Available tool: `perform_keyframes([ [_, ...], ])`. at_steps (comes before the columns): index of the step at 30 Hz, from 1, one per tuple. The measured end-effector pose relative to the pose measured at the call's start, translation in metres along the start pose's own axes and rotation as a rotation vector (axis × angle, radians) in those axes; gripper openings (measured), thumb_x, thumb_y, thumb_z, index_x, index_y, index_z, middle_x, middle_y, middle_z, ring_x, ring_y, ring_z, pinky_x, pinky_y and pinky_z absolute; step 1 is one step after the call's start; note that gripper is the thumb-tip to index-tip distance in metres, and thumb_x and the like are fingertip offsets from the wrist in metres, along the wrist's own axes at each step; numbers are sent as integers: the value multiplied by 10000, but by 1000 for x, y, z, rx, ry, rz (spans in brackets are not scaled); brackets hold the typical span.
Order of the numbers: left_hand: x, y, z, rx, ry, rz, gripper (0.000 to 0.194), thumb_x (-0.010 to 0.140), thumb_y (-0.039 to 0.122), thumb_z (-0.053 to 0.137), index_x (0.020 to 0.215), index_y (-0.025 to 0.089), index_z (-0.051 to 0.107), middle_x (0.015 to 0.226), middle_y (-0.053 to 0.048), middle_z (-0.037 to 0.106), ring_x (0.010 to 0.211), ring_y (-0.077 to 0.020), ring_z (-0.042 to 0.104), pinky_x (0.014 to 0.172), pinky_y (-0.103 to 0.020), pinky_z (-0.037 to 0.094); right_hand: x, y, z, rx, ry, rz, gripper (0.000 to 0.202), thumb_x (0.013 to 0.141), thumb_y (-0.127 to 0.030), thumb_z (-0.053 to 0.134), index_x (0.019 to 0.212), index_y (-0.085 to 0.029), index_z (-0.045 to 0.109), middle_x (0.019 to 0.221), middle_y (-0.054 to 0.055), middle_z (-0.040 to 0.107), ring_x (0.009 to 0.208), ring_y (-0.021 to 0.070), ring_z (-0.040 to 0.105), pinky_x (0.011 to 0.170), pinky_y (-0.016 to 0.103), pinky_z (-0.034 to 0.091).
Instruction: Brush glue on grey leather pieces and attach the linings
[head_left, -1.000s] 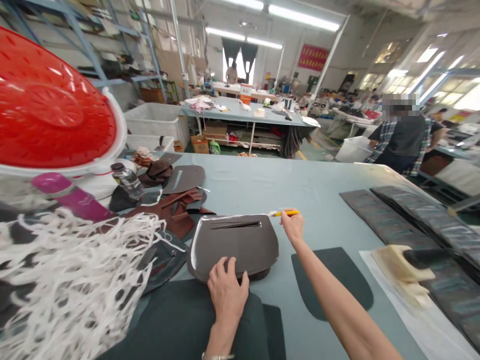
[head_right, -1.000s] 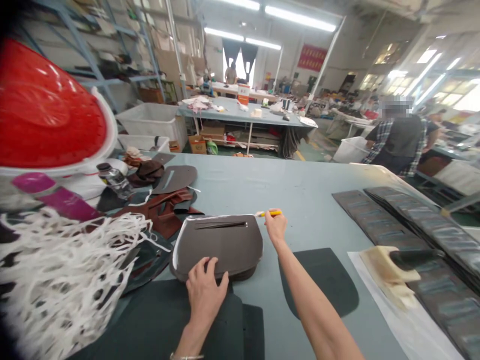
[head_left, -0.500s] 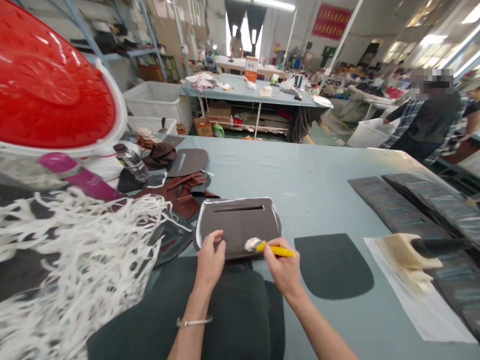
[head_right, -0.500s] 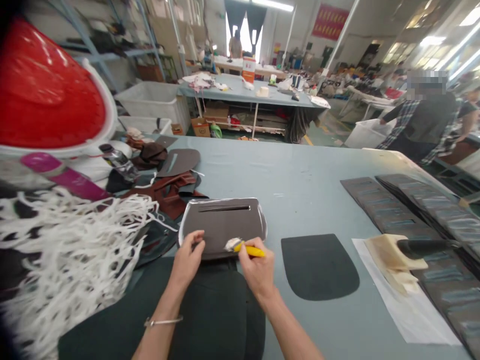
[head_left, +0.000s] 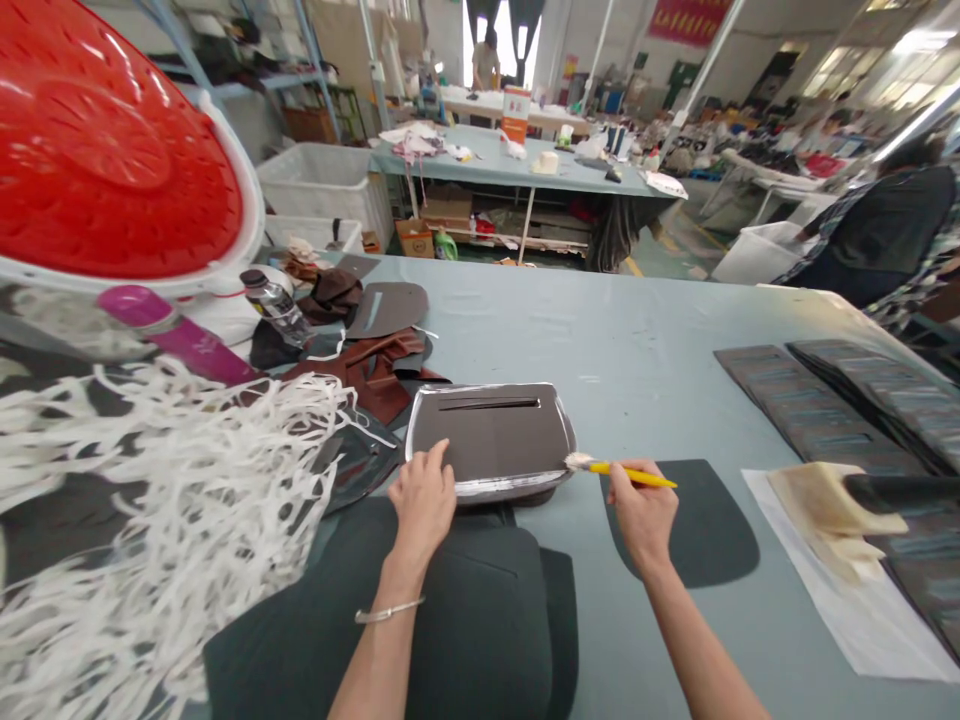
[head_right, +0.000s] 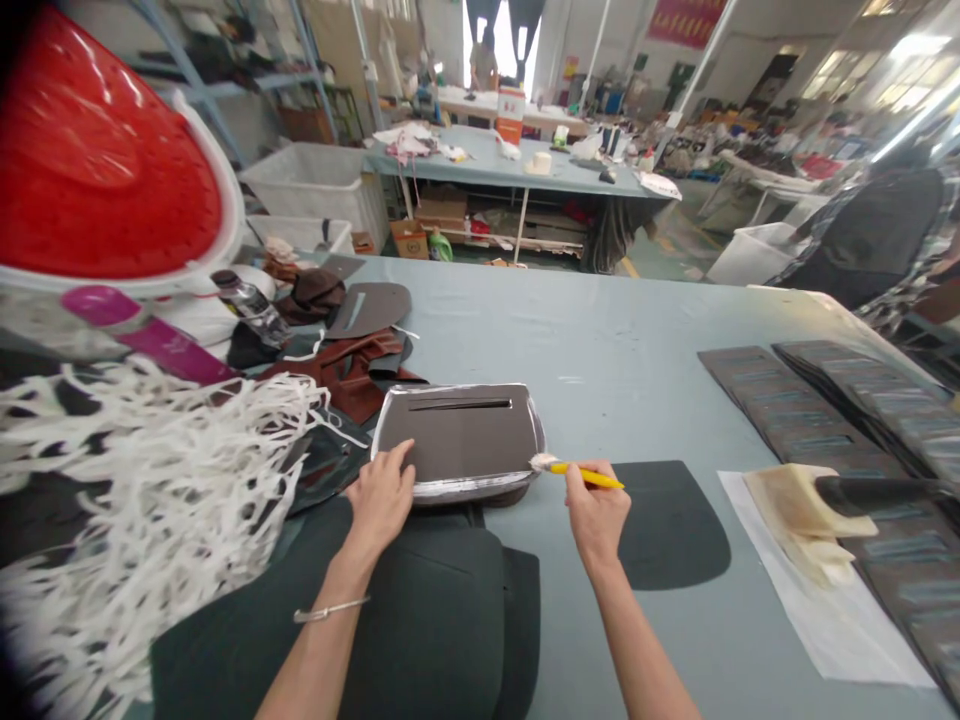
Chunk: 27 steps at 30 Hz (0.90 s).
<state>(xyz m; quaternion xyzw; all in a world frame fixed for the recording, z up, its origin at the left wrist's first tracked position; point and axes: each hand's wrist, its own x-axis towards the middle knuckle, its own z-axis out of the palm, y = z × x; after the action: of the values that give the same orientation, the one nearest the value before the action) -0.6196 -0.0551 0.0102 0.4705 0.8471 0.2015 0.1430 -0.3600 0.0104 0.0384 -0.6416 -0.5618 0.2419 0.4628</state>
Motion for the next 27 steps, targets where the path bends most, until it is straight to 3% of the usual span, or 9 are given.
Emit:
perform_keyframes([
  [6, -15, 25, 13, 252, 141, 40, 363, 883, 355, 413, 1207, 282, 559, 1191, -132, 490, 1117, -297, 412, 884, -467, 328, -31, -81, 148, 396, -395, -81, 205, 796, -346, 542, 848, -180, 650, 736, 2, 671, 559, 115, 607, 553, 197, 471],
  [8, -16, 22, 14, 254, 147, 39, 353, 885, 332, 412, 1203, 294, 560, 1186, -120, 495, 1115, -286, 416, 879, -456, 327, -33, -84, 173, 392, -439, -103, 212, 786, -346, 537, 836, -186, 667, 741, 0, 679, 583, 117, 614, 574, 193, 477],
  [11, -16, 17, 16, 229, 168, 33, 365, 882, 313, 430, 1229, 333, 541, 1195, -109, 492, 1121, -274, 418, 874, -443, 324, -5, -52, 152, 303, -333, -67, 247, 766, -369, 532, 829, -176, 675, 682, 2, 666, 539, 122, 593, 548, 202, 465],
  [14, -16, 17, 19, 234, 189, 27, 365, 882, 311, 439, 1230, 340, 544, 1195, -106, 496, 1126, -273, 415, 873, -441, 317, 36, -16, 100, 140, -25, 8, 261, 736, -376, 552, 810, -155, 670, 649, 21, 656, 538, 144, 582, 547, 222, 449],
  [16, -16, 20, 21, 256, 200, 38, 365, 884, 331, 435, 1231, 325, 545, 1195, -111, 497, 1130, -279, 412, 870, -443, 317, 48, -13, 87, 82, 93, 9, 253, 738, -377, 556, 789, -153, 663, 638, 27, 648, 553, 152, 581, 563, 229, 446],
  [18, -16, 22, 23, 284, 216, 52, 369, 889, 349, 421, 1235, 310, 542, 1199, -116, 498, 1128, -283, 415, 864, -442, 318, 40, -29, 104, 123, 34, -57, 240, 762, -370, 542, 792, -162, 659, 666, 25, 655, 577, 148, 587, 587, 224, 450],
  [23, -19, 25, 25, 351, 252, 49, 372, 902, 346, 377, 1232, 303, 544, 1209, -113, 501, 1091, -279, 445, 842, -432, 322, 0, -82, 190, 266, -310, -256, 185, 776, -305, 518, 809, -209, 673, 739, -4, 687, 631, 130, 611, 645, 201, 460],
  [25, -19, 25, 25, 350, 267, 42, 376, 905, 349, 365, 1233, 306, 543, 1206, -109, 501, 1067, -273, 457, 828, -422, 324, 9, -77, 194, 227, -304, -254, 177, 763, -297, 520, 783, -211, 674, 706, -8, 683, 611, 132, 607, 628, 203, 456],
  [27, -19, 25, 24, 335, 275, 41, 378, 907, 356, 357, 1230, 308, 546, 1202, -106, 499, 1051, -271, 461, 819, -416, 324, 32, -55, 170, 157, -225, -207, 194, 763, -311, 508, 764, -202, 669, 661, -2, 669, 571, 136, 592, 593, 210, 448],
])
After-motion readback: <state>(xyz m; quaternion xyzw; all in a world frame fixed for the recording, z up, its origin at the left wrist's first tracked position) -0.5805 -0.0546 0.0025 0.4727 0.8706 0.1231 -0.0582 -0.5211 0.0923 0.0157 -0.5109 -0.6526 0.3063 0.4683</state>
